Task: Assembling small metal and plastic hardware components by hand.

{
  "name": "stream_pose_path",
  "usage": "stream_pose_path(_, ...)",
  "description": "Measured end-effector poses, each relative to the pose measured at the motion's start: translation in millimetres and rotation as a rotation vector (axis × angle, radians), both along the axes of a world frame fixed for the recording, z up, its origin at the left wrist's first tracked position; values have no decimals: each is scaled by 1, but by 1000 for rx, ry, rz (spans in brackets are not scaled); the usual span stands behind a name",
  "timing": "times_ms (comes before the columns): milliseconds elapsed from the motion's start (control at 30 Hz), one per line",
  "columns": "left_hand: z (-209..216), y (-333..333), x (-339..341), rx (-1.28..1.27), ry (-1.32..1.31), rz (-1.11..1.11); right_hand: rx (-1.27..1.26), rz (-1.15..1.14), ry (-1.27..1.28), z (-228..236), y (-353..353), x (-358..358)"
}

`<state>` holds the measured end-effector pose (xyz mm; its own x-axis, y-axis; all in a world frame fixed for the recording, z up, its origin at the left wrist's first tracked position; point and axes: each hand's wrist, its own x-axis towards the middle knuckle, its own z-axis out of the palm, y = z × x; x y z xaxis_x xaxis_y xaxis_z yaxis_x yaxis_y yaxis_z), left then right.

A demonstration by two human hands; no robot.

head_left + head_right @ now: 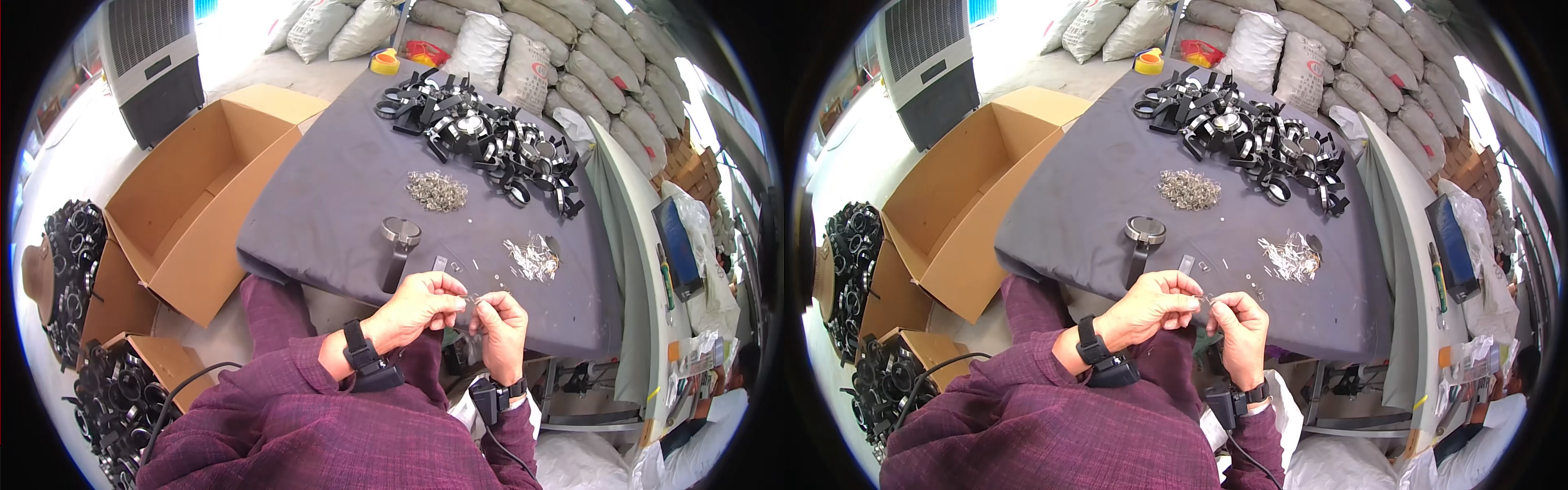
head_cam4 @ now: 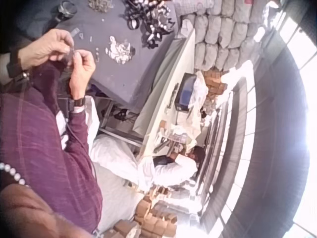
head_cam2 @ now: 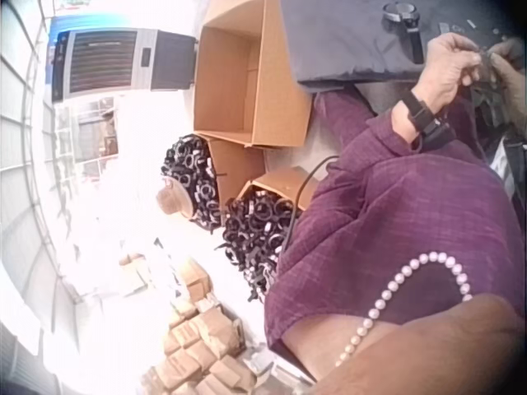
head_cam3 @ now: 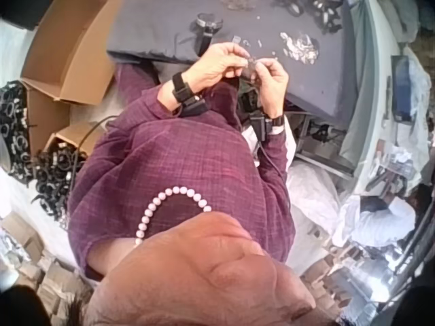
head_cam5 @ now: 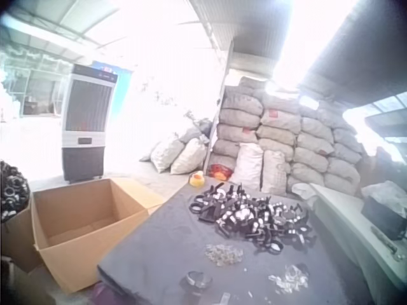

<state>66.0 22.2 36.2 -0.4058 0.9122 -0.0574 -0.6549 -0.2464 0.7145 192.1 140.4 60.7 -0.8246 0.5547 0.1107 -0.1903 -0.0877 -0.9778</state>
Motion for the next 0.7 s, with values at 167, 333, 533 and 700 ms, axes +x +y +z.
stream_pose_path(167,-1,-1,4,-11,-123,-34,-19,-24,33,-4,-2,0)
stream_pose_path(333,0,-5,5,-18,-176,-103,103,-43,53,-7,-5,1)
stream_pose_path(533,-5,-7,3,17,-183,-165,212,-90,108,-8,-10,-1)
stream_pose_path(700,-7,-9,2,21,-173,-192,271,-105,146,-9,-8,-2)
